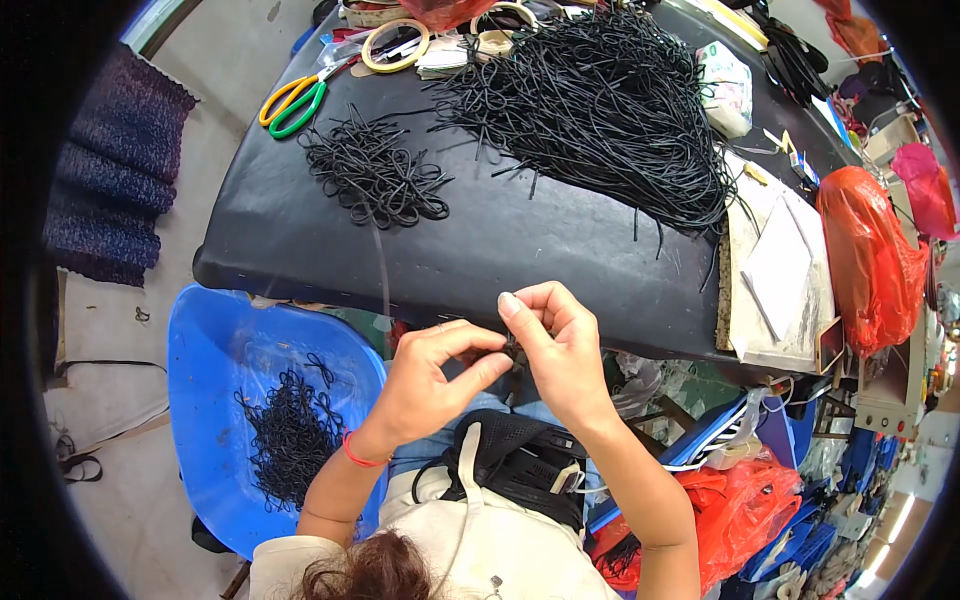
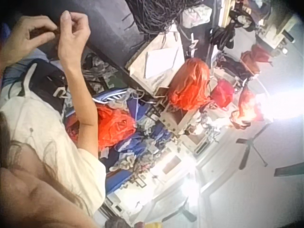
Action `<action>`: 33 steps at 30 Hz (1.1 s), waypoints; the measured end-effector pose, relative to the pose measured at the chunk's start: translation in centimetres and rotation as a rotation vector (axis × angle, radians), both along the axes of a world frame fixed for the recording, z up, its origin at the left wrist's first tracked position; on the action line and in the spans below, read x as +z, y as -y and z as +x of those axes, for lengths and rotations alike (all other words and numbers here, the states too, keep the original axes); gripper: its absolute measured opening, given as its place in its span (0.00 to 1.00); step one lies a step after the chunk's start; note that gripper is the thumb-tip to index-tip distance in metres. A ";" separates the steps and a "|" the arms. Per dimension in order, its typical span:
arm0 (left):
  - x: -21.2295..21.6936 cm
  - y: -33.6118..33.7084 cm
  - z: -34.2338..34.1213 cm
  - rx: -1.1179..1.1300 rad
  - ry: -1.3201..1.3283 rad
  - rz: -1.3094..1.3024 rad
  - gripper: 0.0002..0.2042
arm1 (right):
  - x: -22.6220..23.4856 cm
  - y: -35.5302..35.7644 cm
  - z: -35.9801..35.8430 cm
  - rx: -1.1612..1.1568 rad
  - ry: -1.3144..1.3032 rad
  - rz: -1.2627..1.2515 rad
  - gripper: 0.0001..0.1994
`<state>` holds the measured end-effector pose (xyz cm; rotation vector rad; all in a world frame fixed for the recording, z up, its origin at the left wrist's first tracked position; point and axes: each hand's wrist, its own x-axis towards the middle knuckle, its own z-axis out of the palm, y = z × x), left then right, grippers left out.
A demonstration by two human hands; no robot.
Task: The person sits at a table and repeatedly picks up short black cables. They fold each cable in half and tie a knot by hand to create a loop. The finished knotted cables are placed into a blue plastic bin located below the table.
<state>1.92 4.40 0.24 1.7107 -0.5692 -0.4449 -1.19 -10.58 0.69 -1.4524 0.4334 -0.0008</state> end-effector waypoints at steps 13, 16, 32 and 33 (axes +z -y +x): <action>-0.1 -0.4 0.5 -0.032 -0.457 -0.128 0.09 | 0.6 0.9 -0.7 0.188 -0.035 -0.008 0.11; -1.0 -0.2 0.4 -0.029 -0.629 -0.233 0.09 | 0.7 0.5 -0.7 0.167 -0.028 -0.018 0.13; -1.1 1.5 -1.6 0.183 -0.126 -0.167 0.10 | -0.4 0.6 -0.1 0.002 0.169 -0.397 0.13; -1.4 1.8 -1.5 0.199 -0.103 -0.213 0.11 | -0.4 0.5 -0.1 0.019 0.206 -0.450 0.11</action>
